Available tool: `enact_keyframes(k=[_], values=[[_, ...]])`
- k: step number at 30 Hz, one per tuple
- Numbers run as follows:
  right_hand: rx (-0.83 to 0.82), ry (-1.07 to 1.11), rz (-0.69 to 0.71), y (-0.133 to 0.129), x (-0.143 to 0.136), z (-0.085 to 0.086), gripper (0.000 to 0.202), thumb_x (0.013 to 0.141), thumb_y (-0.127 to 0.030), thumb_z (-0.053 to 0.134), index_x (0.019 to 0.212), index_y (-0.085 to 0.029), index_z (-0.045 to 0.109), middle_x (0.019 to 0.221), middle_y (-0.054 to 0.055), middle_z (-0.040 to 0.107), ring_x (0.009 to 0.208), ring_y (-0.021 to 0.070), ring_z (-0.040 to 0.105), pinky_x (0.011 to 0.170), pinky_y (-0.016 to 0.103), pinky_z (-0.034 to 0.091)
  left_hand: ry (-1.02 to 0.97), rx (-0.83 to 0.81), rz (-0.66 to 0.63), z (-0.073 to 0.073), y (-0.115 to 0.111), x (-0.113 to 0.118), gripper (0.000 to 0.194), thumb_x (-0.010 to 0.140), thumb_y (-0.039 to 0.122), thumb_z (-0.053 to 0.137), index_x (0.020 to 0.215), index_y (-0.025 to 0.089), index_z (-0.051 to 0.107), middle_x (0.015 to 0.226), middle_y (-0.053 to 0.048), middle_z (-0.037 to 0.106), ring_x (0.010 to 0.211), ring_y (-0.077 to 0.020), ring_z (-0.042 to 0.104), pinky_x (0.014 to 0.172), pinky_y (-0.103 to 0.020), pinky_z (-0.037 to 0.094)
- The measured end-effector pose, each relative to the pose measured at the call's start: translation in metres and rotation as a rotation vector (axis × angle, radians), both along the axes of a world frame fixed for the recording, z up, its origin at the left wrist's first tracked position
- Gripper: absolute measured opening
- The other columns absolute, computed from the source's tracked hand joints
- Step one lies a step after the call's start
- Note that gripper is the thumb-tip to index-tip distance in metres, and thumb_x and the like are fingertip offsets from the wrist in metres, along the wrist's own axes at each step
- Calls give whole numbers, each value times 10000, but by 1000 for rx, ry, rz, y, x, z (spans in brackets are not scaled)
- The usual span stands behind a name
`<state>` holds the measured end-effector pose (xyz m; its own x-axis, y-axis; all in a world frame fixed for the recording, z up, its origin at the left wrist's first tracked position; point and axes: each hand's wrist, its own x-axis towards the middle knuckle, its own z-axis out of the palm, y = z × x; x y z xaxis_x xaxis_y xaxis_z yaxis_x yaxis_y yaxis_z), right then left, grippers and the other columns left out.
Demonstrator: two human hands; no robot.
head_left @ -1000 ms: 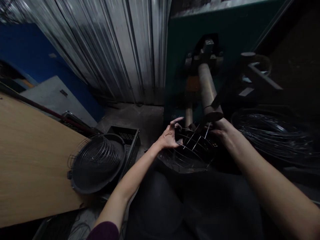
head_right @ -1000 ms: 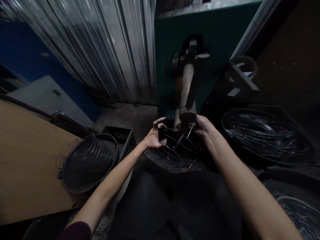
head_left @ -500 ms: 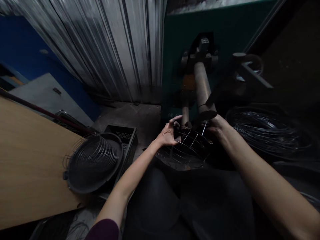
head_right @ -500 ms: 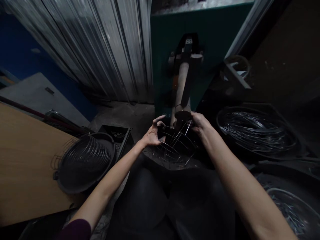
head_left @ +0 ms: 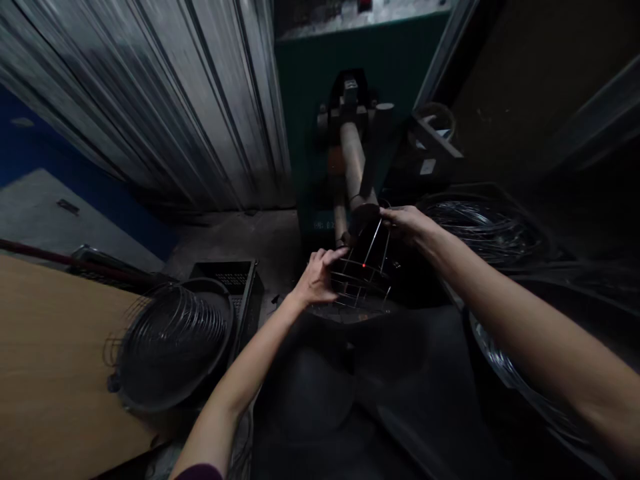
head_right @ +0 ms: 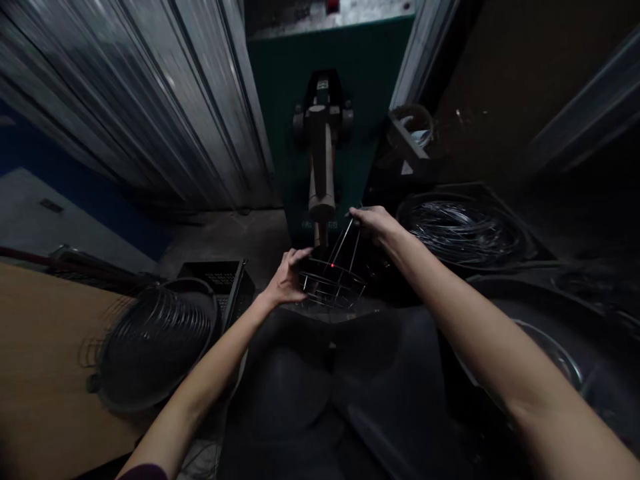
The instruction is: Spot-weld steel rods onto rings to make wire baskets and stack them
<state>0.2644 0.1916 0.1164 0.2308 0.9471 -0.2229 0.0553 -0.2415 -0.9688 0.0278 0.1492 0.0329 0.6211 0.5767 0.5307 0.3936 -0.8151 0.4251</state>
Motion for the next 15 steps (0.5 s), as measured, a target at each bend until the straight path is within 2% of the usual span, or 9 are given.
enact_keyframes(k=[2,4,6,7,9,11,12,13,15], values=[[-35,-215,27,-27,8,7,236,758,-363,681,684,-158,591,511,-7,493,399,86,399,376,211,296,245,52,-24,3,-38,0,744,698,444,697,1365,264,421,1112,-112,573,956,-260,510,831,-407,398],[-27,-560,60,-62,14,12,282,752,-440,675,743,-164,619,617,28,584,522,137,521,473,241,380,417,119,-151,6,-79,-3,684,735,502,672,1359,339,443,1211,-114,555,986,-263,517,839,-404,387],[9,-885,116,-104,16,17,327,716,-485,688,810,-178,626,656,34,613,601,185,577,534,266,398,414,169,-305,11,-109,-8,694,765,519,648,1393,382,387,1328,-105,505,1054,-264,514,877,-405,383],[32,-996,153,-126,16,20,330,710,-476,683,851,-184,623,634,26,604,599,198,583,540,273,392,325,173,-333,14,-117,-11,722,775,519,638,1418,377,344,1354,-103,492,1089,-264,510,902,-408,384],[93,-1122,232,-168,16,27,312,740,-419,626,948,-189,604,555,-1,557,538,204,569,520,279,365,47,124,-213,24,-117,-15,781,796,502,624,1463,322,260,1368,-118,481,1170,-269,486,959,-425,388],[184,-1171,307,-200,16,35,304,779,-359,536,1025,-185,579,525,-10,533,489,203,548,496,285,346,-202,26,19,37,-102,-17,850,785,510,640,1480,255,221,1393,-146,448,1253,-287,442,1010,-454,384],[240,-1182,335,-210,17,39,307,795,-336,496,1048,-179,569,539,-2,543,487,203,548,494,289,348,-275,-34,88,45,-94,-18,873,772,522,652,1478,231,229,1407,-156,432,1281,-294,424,1025,-460,385],[296,-1187,358,-216,19,41,307,812,-316,465,1064,-171,563,573,13,565,504,205,558,502,293,362,-314,-107,93,53,-87,-18,863,770,534,649,1469,215,255,1402,-158,442,1283,-292,433,1022,-453,398],[390,-1185,389,-214,20,39,303,849,-282,416,1078,-149,563,709,66,621,605,215,600,565,303,415,-333,-315,-18,69,-86,-18,708,833,523,578,1423,199,357,1247,-133,587,1150,-239,559,945,-383,467]])
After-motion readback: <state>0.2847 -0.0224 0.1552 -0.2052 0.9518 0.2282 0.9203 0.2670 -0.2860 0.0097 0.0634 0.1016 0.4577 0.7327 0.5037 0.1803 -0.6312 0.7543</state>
